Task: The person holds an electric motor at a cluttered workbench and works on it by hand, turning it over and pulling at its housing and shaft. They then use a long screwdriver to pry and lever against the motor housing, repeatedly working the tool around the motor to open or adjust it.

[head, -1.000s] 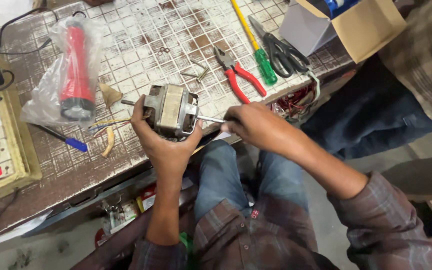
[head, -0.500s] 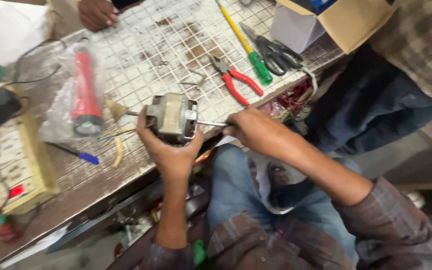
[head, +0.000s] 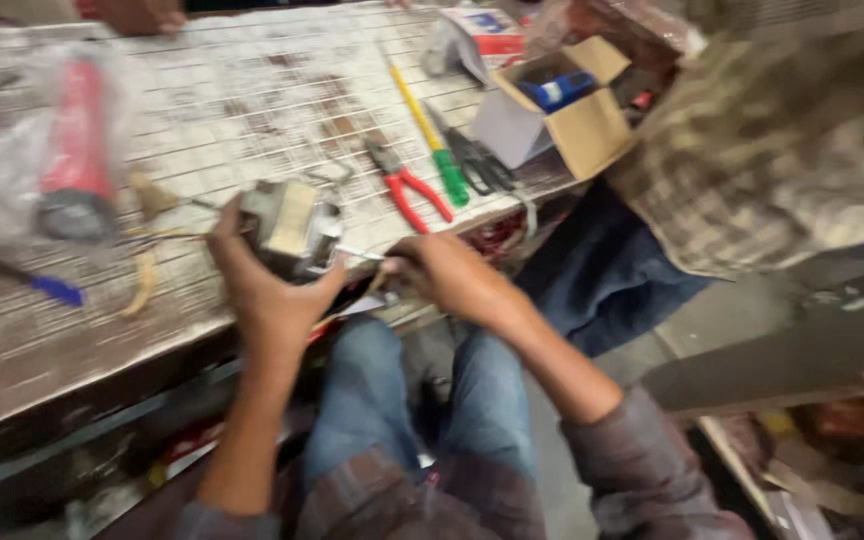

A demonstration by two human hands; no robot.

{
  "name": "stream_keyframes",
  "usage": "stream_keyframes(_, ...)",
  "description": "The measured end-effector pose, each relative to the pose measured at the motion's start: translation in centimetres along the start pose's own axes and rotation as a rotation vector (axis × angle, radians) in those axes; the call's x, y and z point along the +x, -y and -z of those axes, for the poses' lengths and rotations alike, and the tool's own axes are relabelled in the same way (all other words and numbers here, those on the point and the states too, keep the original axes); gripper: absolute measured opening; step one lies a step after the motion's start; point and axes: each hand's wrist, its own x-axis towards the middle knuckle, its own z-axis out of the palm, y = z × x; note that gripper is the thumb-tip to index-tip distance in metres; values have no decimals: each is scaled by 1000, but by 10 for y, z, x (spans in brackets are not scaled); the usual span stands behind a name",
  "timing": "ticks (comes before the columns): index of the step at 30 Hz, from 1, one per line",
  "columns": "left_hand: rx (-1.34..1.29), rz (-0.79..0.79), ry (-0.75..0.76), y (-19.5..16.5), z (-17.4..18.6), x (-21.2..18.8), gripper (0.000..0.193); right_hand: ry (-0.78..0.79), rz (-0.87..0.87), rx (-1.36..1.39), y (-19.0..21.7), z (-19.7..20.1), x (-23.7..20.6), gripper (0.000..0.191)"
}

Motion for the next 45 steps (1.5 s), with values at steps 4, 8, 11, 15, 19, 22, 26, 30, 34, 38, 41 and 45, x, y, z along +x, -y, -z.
stream_keyframes(4, 15, 1, -31, -7, 3, 7, 98, 27, -55, -26, 4, -5, 9, 16)
stream_keyframes(8, 42, -22, -14, -11, 7, 8, 100, -112, -6, -69, 14, -12, 5, 15)
stream_keyframes(11, 43, -9, 6, -11, 6, 9, 100, -164, -26, -57, 13, -12, -3, 19)
stream_keyframes(15, 32, 0, 7, -10, 2, 11, 98, -60, 108, 28, -2, -7, -1, 26)
stream_keyframes(19, 26, 10, 29, -12, 3, 8, 99, 277, -244, 583, -15, -5, 12, 26)
stream_keyframes(22, 69, 13, 15, -13, 2, 9, 99, 160, -119, 447, -12, -7, 14, 21)
stream_keyframes(26, 92, 8, 13, -13, 1, 12, 101, -114, -17, -85, 3, -11, 3, 17)
stream_keyframes(30, 80, 26, 15, -14, 0, 11, 102, -19, -27, 163, 0, 0, 2, 28)
stream_keyframes(34, 96, 12, 5, -11, -1, 12, 101, 149, -37, 300, -10, 4, 8, 20)
stream_keyframes(38, 96, 18, -3, -9, -2, 11, 101, 13, -73, 272, -8, -5, 2, 20)
stream_keyframes(41, 90, 25, -15, -8, -3, 9, 100, 46, -149, 171, -8, -7, -2, 22)
stream_keyframes(45, 94, -2, -10, -4, -2, 8, 100, 313, -258, 725, -17, -4, 6, 24)
